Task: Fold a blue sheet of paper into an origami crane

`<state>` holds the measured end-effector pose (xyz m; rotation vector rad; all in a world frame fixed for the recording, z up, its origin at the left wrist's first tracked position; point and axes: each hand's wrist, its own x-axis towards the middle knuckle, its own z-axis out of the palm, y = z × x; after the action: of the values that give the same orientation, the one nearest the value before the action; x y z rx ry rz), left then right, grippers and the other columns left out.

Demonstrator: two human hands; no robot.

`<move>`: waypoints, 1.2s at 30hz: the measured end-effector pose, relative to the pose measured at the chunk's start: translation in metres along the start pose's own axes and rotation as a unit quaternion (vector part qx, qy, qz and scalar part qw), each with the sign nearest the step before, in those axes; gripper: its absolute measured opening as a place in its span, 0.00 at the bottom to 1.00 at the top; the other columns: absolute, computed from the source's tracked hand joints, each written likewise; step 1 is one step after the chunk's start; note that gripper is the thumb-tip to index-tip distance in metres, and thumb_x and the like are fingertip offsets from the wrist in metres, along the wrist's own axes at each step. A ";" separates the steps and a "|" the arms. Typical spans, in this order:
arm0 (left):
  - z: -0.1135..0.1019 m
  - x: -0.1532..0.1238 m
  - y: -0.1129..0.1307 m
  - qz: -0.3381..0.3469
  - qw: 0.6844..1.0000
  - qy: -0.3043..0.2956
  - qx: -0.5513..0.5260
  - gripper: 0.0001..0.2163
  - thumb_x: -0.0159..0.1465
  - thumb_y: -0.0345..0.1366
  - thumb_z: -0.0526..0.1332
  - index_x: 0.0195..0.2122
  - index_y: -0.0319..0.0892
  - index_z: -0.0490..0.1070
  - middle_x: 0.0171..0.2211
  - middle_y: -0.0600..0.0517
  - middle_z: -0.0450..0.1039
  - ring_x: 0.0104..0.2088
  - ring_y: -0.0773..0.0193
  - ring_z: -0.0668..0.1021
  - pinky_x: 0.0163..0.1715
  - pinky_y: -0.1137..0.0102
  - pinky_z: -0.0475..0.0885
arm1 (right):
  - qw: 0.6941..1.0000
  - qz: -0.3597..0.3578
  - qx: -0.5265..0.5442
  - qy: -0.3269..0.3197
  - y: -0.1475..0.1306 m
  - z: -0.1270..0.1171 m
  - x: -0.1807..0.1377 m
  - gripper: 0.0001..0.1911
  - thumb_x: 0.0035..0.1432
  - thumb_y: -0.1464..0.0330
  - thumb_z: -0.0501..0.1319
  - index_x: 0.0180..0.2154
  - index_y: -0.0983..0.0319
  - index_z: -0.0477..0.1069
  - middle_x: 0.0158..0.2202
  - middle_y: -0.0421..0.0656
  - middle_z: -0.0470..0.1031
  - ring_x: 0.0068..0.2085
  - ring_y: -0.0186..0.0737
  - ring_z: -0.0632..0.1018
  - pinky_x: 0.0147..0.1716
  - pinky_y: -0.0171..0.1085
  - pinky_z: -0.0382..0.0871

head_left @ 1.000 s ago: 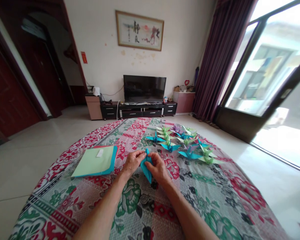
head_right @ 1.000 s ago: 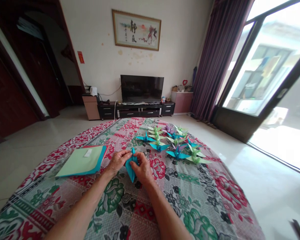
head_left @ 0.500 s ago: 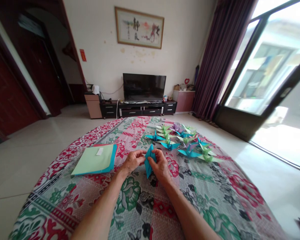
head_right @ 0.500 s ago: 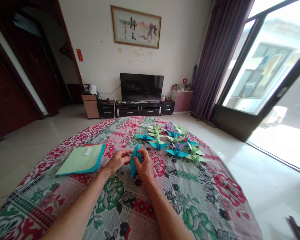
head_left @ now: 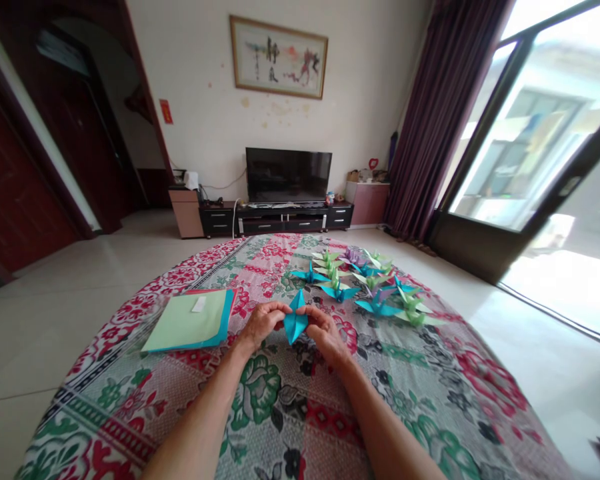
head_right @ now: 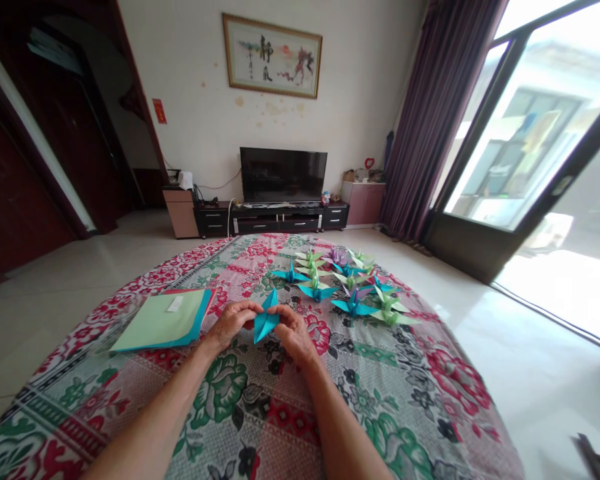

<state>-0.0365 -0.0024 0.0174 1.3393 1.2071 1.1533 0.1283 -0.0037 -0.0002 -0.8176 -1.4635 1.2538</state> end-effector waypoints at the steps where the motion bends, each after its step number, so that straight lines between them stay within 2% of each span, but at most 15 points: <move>1: -0.001 0.000 -0.001 -0.001 1.000 -0.002 -0.004 0.11 0.49 0.33 0.54 0.30 0.36 0.74 0.15 0.56 0.64 0.18 0.70 0.66 0.22 0.75 0.60 | 1.000 0.000 0.015 -0.003 0.000 0.002 0.000 0.17 0.41 0.72 0.54 0.36 0.63 0.70 0.21 0.37 0.67 0.21 0.31 0.65 0.21 0.30 0.60; 4: -0.004 0.001 -0.002 0.008 1.000 -0.018 -0.012 0.14 0.49 0.32 0.54 0.33 0.36 0.75 0.17 0.54 0.67 0.21 0.69 0.68 0.25 0.74 0.62 | 0.999 -0.006 0.050 -0.004 -0.003 0.005 0.000 0.12 0.41 0.70 0.58 0.33 0.62 0.68 0.21 0.35 0.66 0.21 0.30 0.64 0.21 0.29 0.59; 7: -0.007 -0.002 0.001 0.031 0.999 -0.037 0.005 0.15 0.48 0.30 0.54 0.35 0.36 0.75 0.20 0.53 0.70 0.24 0.67 0.70 0.28 0.73 0.64 | 1.000 -0.021 0.022 0.005 -0.007 0.004 0.000 0.09 0.45 0.66 0.60 0.31 0.62 0.69 0.25 0.38 0.70 0.26 0.33 0.69 0.26 0.32 0.63; 10: -0.007 -0.006 0.007 0.040 0.997 -0.064 0.022 0.14 0.49 0.32 0.56 0.36 0.37 0.75 0.25 0.51 0.73 0.27 0.66 0.71 0.30 0.72 0.65 | 0.999 -0.032 -0.017 0.025 -0.007 0.001 0.001 0.11 0.50 0.61 0.59 0.31 0.63 0.70 0.27 0.40 0.72 0.29 0.36 0.71 0.30 0.34 0.65; 13: -0.003 -0.008 0.011 0.043 0.996 -0.078 0.028 0.14 0.51 0.37 0.59 0.36 0.37 0.75 0.27 0.51 0.73 0.28 0.65 0.71 0.30 0.73 0.65 | 0.998 -0.026 -0.024 0.048 -0.004 0.001 0.002 0.13 0.50 0.59 0.59 0.31 0.64 0.70 0.25 0.40 0.72 0.27 0.35 0.71 0.28 0.34 0.66; 17: 0.003 -0.004 0.007 0.064 0.997 -0.022 0.030 0.13 0.53 0.41 0.59 0.32 0.37 0.75 0.24 0.52 0.71 0.26 0.67 0.70 0.28 0.73 0.64 | 0.997 -0.039 0.025 0.059 0.001 0.007 0.004 0.17 0.49 0.60 0.61 0.39 0.61 0.68 0.30 0.41 0.74 0.27 0.35 0.72 0.26 0.34 0.68; 20: 0.004 0.000 0.000 0.063 0.998 -0.012 -0.013 0.18 0.52 0.40 0.60 0.43 0.38 0.72 0.26 0.53 0.71 0.25 0.68 0.70 0.27 0.73 0.64 | 0.995 -0.036 0.062 0.067 0.002 0.010 0.005 0.26 0.47 0.60 0.62 0.49 0.60 0.62 0.34 0.42 0.75 0.29 0.36 0.74 0.27 0.35 0.69; 23: 0.003 0.001 -0.002 0.050 0.998 -0.024 -0.042 0.22 0.51 0.38 0.61 0.48 0.39 0.68 0.26 0.55 0.69 0.25 0.71 0.69 0.27 0.75 0.64 | 0.995 0.000 0.080 0.066 0.003 0.010 0.005 0.27 0.47 0.59 0.62 0.49 0.60 0.63 0.32 0.42 0.76 0.29 0.38 0.75 0.27 0.36 0.70; 27: 0.003 -0.002 0.001 0.028 0.998 -0.048 -0.035 0.19 0.51 0.38 0.61 0.44 0.39 0.71 0.24 0.55 0.68 0.23 0.72 0.67 0.24 0.76 0.63 | 0.993 0.031 0.109 0.041 0.009 0.008 0.005 0.20 0.46 0.60 0.64 0.42 0.60 0.67 0.31 0.41 0.76 0.27 0.38 0.75 0.26 0.36 0.70; 31: 0.005 -0.002 0.001 0.022 0.999 -0.032 -0.012 0.15 0.52 0.42 0.60 0.35 0.37 0.74 0.20 0.55 0.67 0.19 0.72 0.65 0.21 0.75 0.60 | 0.992 0.035 0.117 0.011 0.015 0.007 0.005 0.18 0.46 0.61 0.64 0.39 0.60 0.67 0.28 0.40 0.76 0.26 0.37 0.75 0.26 0.36 0.69; 34: 0.007 0.001 -0.006 0.013 1.000 -0.006 -0.006 0.14 0.52 0.43 0.60 0.29 0.36 0.73 0.17 0.56 0.66 0.17 0.72 0.65 0.19 0.75 0.59 | 0.998 0.027 0.060 -0.005 0.016 0.006 0.005 0.17 0.49 0.60 0.61 0.40 0.61 0.67 0.25 0.38 0.74 0.24 0.35 0.73 0.24 0.34 0.67; 36: 0.008 0.004 -0.012 0.013 0.999 0.020 0.021 0.13 0.52 0.44 0.59 0.27 0.36 0.72 0.16 0.57 0.65 0.17 0.71 0.65 0.18 0.75 0.58 | 0.999 0.009 -0.029 0.021 0.017 0.006 0.005 0.16 0.52 0.61 0.58 0.41 0.62 0.67 0.23 0.38 0.72 0.21 0.32 0.70 0.21 0.31 0.64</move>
<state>-0.0295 0.0019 0.0047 1.3717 1.2535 1.1839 0.1194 0.0031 -0.0153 -0.8919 -1.4669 1.2051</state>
